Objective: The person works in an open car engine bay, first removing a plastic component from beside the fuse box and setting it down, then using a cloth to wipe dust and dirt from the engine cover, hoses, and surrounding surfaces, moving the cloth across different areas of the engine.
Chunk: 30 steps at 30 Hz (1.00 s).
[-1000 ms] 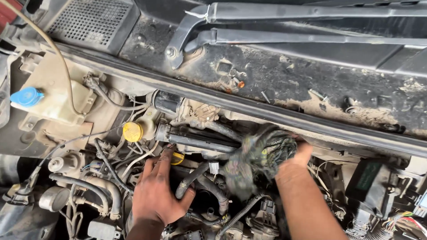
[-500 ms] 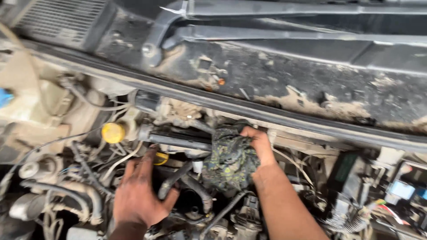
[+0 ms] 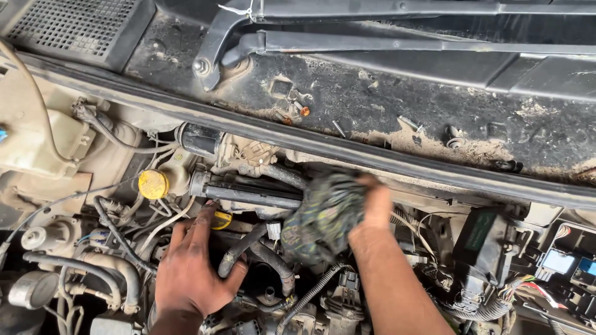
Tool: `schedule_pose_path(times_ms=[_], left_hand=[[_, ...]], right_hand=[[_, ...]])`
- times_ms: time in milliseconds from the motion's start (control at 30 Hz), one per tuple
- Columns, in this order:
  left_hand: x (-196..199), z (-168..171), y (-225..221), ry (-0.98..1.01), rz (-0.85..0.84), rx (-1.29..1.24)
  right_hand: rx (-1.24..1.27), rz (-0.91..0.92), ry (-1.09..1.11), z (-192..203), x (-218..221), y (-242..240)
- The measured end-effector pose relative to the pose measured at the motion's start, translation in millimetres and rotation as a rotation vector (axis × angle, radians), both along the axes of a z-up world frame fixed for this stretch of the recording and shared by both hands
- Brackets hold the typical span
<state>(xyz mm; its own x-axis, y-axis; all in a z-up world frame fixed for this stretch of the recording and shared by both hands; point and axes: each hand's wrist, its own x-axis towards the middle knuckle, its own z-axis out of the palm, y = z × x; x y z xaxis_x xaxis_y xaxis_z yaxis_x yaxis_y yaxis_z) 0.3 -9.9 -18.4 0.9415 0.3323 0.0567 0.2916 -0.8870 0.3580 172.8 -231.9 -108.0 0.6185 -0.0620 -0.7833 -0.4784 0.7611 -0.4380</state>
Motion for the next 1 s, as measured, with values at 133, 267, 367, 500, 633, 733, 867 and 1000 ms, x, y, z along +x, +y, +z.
schedule_pose_path(times_ms=[133,267,367,500,633,733,867,1000], left_hand=[[4,17,-8,0.133,0.101,-0.044],[2,5,-6,0.03,0.026,-0.004],[4,10,-9,0.121,0.103,-0.02],[0,7,-6,0.135,0.112,-0.006],[4,15,-9,0.176,0.138,-0.055],[0,6,-4,0.098,0.087,-0.02],[1,5,-2,0.091,0.076,-0.032],[-1,8,-3,0.131,0.095,-0.054]], right_hand=[[-0.586,0.546,-0.261,-27,1,9],[-0.681,0.562,-0.061,-41,6,4],[-0.88,0.324,-0.111,-48,3,-6],[-1.161,-0.08,-0.265,-65,5,-11],[-1.4,0.006,-0.349,-90,7,-20],[-1.441,0.463,-0.003,-47,8,-3],[-1.084,0.555,0.04,-38,4,10],[-1.387,0.961,-0.105,-85,10,-1]])
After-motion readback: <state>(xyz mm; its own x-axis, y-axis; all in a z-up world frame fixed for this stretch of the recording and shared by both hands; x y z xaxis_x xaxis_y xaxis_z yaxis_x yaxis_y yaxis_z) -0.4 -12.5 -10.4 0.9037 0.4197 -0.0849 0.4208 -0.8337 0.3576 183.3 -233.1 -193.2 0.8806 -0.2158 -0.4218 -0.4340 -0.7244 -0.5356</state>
